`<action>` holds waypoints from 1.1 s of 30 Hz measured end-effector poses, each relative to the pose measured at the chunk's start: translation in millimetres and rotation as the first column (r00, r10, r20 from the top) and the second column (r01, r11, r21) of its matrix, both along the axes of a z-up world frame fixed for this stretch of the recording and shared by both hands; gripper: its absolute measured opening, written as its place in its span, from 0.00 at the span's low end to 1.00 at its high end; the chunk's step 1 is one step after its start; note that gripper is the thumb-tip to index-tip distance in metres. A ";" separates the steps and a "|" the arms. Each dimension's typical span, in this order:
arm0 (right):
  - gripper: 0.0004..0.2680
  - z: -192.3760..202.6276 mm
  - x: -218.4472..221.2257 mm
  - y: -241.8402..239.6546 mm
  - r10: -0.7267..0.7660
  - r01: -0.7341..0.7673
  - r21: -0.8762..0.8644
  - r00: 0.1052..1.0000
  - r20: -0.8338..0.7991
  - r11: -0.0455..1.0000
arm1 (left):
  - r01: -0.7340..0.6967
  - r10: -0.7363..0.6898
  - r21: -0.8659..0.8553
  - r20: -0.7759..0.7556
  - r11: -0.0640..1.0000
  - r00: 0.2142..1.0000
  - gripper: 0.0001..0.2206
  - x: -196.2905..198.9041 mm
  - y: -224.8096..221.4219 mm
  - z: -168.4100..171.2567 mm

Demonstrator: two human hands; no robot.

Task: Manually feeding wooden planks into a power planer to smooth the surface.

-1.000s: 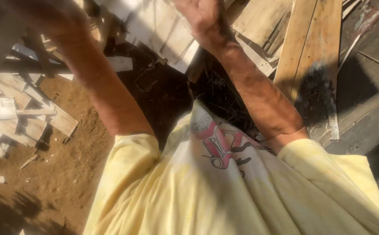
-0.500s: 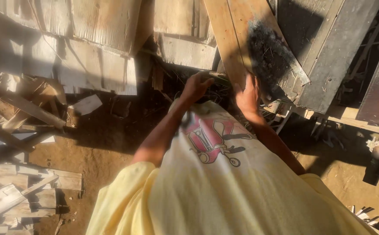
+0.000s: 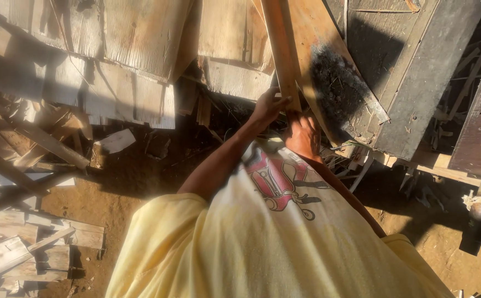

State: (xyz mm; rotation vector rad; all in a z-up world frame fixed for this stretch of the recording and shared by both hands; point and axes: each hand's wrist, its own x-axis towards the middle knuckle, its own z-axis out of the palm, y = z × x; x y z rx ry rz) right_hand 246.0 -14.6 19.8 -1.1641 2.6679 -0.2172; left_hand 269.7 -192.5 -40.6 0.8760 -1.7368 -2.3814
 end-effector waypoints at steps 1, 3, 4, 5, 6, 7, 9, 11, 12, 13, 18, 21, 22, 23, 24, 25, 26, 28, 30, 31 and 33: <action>0.12 2.5 1.4 -0.8 -0.015 0.013 0.020 0.998 0.056 1.000 | 0.006 0.008 0.135 -0.102 0.991 0.995 0.18 -4.7 0.1 -7.2; 0.13 35.3 6.4 -16.6 0.008 -0.002 -0.068 0.997 0.083 0.998 | -0.036 0.051 0.137 -0.104 0.990 0.993 0.15 -12.3 1.9 -22.0; 0.14 51.7 9.4 -24.2 0.030 -0.013 -0.154 0.993 0.111 0.988 | -0.076 0.091 0.141 -0.103 0.987 0.990 0.13 -15.7 3.0 -29.5; 0.14 54.2 9.3 -22.8 0.031 -0.014 -0.157 0.994 0.107 0.988 | -0.076 0.091 0.138 -0.108 0.987 0.990 0.13 -11.2 -4.2 -30.2; 0.16 57.0 8.7 -21.3 0.038 -0.001 -0.277 0.991 0.130 0.961 | -0.064 0.094 0.171 -0.172 0.983 0.981 0.13 -7.1 -11.3 -30.6; 0.19 60.1 6.7 -21.4 0.046 0.017 -0.395 0.988 0.148 0.918 | -0.046 0.094 0.199 -0.238 0.979 0.967 0.12 -5.6 -20.6 -30.2; 0.21 61.2 -5.8 -21.1 -0.037 0.165 -0.458 0.960 0.276 0.873 | -0.018 0.039 0.101 -0.212 0.995 0.977 0.13 11.2 -45.4 5.8; 0.23 62.3 -22.6 -20.3 -0.108 0.318 -0.501 0.908 0.404 0.805 | 0.020 -0.020 0.003 -0.182 1.000 0.983 0.13 23.6 -63.9 43.4; 0.23 62.6 -33.0 -21.2 -0.118 0.433 -0.494 0.829 0.546 0.754 | 0.040 -0.028 0.049 -0.226 0.998 0.974 0.15 29.1 -71.6 63.1; 0.24 62.7 -42.1 -23.5 -0.110 0.541 -0.470 0.729 0.676 0.697 | 0.062 -0.035 0.093 -0.269 0.994 0.962 0.17 35.9 -80.9 83.1; 0.25 82.2 -80.8 -59.2 0.009 0.608 -0.549 0.665 0.746 0.574 | 0.203 -0.213 -0.083 -0.140 0.976 0.967 0.15 56.1 -93.5 111.7; 0.25 81.9 -103.7 -68.1 0.053 0.689 -0.535 0.589 0.807 0.490 | 0.314 -0.323 -0.109 -0.083 0.943 0.943 0.16 62.8 -96.3 121.0; 0.25 78.4 -111.6 -68.1 0.073 0.724 -0.521 0.552 0.830 0.453 | 0.379 -0.388 -0.139 -0.049 0.915 0.920 0.16 65.2 -97.3 121.7; 0.25 72.0 -116.3 -63.4 0.064 0.731 -0.526 0.557 0.828 0.434 | 0.398 -0.409 -0.144 -0.051 0.906 0.911 0.16 62.8 -96.4 107.6; 0.22 65.7 -120.7 -58.6 0.056 0.753 -0.518 0.545 0.836 0.407 | 0.475 -0.486 -0.170 -0.024 0.863 0.874 0.17 60.7 -95.6 93.6; 0.20 59.0 -124.7 -54.6 0.050 0.773 -0.510 0.533 0.845 0.377 | 0.549 -0.559 -0.195 0.005 0.813 0.829 0.17 58.6 -96.3 79.8; 0.20 54.2 -126.1 -50.7 0.043 0.780 -0.515 0.537 0.843 0.355 | 0.566 -0.577 -0.202 0.006 0.799 0.817 0.17 59.5 -93.1 100.5; 0.14 45.6 -129.5 -37.3 0.016 0.832 -0.502 0.513 0.858 0.236 | 0.462 -0.462 0.012 -0.022 0.887 0.887 0.36 60.7 -81.9 140.9; 0.14 39.3 -134.5 -23.4 -0.061 0.875 -0.469 0.478 0.876 0.121 | 0.506 -0.494 0.076 -0.129 0.859 0.860 0.34 69.8 -77.6 164.5; 0.15 37.3 -138.8 -14.0 -0.123 0.900 -0.435 0.434 0.892 0.027 | 0.529 -0.491 0.143 -0.235 0.836 0.839 0.33 74.2 -72.3 175.8; 0.16 64.4 -132.7 5.2 -0.232 0.905 -0.426 0.416 0.879 0.006 | 0.578 -0.505 0.182 -0.327 0.796 0.799 0.34 81.1 -66.8 180.9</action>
